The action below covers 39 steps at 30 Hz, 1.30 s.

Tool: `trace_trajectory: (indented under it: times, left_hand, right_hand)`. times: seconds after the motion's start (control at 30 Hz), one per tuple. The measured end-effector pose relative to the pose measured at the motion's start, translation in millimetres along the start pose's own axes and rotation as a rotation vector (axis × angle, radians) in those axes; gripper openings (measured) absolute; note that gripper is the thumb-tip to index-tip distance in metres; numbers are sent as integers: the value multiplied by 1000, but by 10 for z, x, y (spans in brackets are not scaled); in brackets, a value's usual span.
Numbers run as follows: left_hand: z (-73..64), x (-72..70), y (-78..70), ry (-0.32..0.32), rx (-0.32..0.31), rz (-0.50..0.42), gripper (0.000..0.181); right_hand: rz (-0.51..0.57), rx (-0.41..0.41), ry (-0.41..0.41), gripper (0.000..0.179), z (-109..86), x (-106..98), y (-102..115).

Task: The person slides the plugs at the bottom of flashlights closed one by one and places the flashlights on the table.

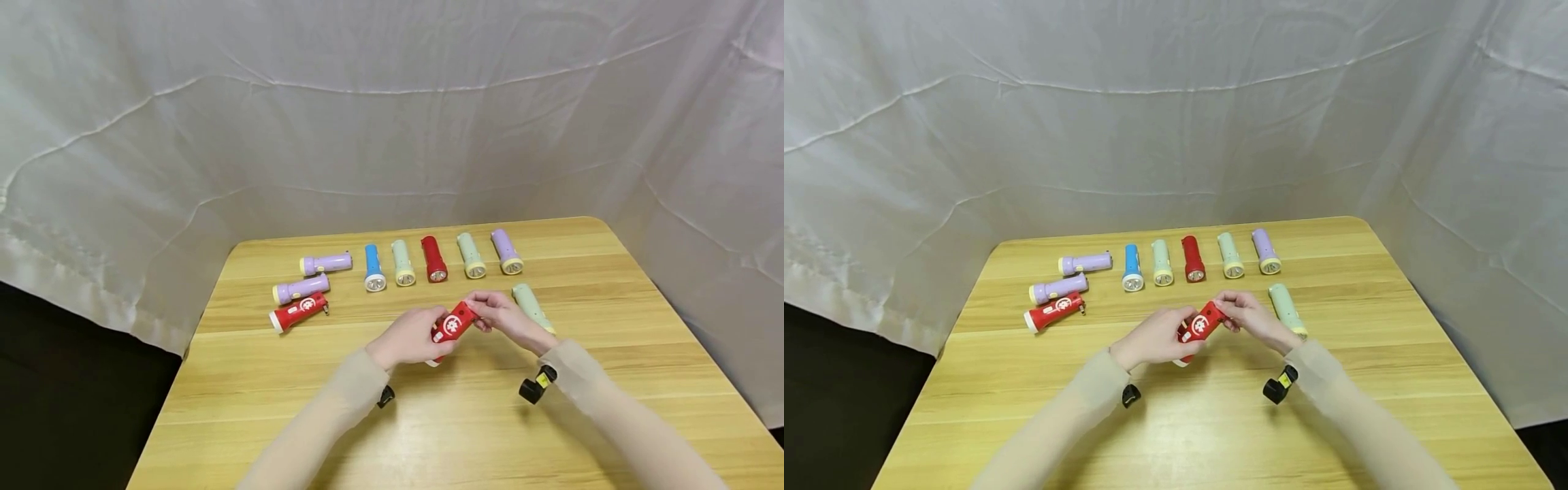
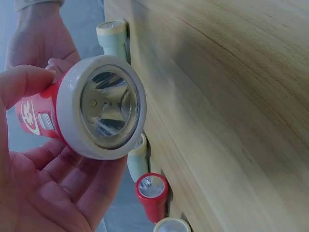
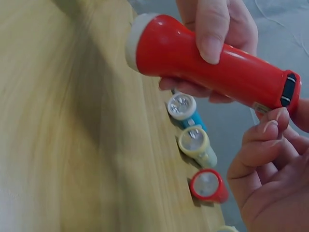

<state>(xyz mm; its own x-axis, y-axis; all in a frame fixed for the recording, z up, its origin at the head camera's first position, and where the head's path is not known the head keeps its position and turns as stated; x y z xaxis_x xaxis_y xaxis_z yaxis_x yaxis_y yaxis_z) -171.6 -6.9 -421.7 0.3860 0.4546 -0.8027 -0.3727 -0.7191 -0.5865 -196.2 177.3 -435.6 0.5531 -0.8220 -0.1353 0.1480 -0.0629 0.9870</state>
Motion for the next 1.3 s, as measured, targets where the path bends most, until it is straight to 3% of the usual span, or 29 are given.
trace_trajectory:
  times: [0.17,0.33,0.57,0.9,1.07,1.2,1.3]
  left_hand:
    - [68,38,-51,-6,27,36,39]
    - [146,83,-78,9,24,-10,37]
    - [239,124,-124,60,19,-91,38]
    - [343,189,-168,145,48,-148,35]
    - [353,204,-204,191,23,-204,35]
    - [372,215,-235,195,-5,-287,29]
    - [415,251,-251,189,-44,-387,26]
  right_hand:
    - [-13,-5,36,20,-9,-94,-2]
    - [-13,23,48,19,-17,-183,-16]
    - [34,58,99,20,-16,-290,-13]
    - [-1,81,185,20,-24,-370,22]
    - [4,81,215,22,-36,-430,13]
    - [34,90,182,24,-36,-494,16]
    - [53,99,87,27,-55,-583,36]
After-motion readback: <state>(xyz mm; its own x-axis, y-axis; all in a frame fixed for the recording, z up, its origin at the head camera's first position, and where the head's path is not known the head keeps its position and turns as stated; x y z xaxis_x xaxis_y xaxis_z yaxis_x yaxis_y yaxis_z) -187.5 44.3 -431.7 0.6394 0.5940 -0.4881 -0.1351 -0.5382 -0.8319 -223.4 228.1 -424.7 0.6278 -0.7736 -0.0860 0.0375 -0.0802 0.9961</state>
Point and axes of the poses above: each hand's wrist, its own z-axis towards the middle knuckle, its own x-axis out of the palm, y = z × x, the point moved 4 cm from there along z, towards the middle knuckle, and after that the axes turned 7 degrees about -x, right-handed, at the moved point
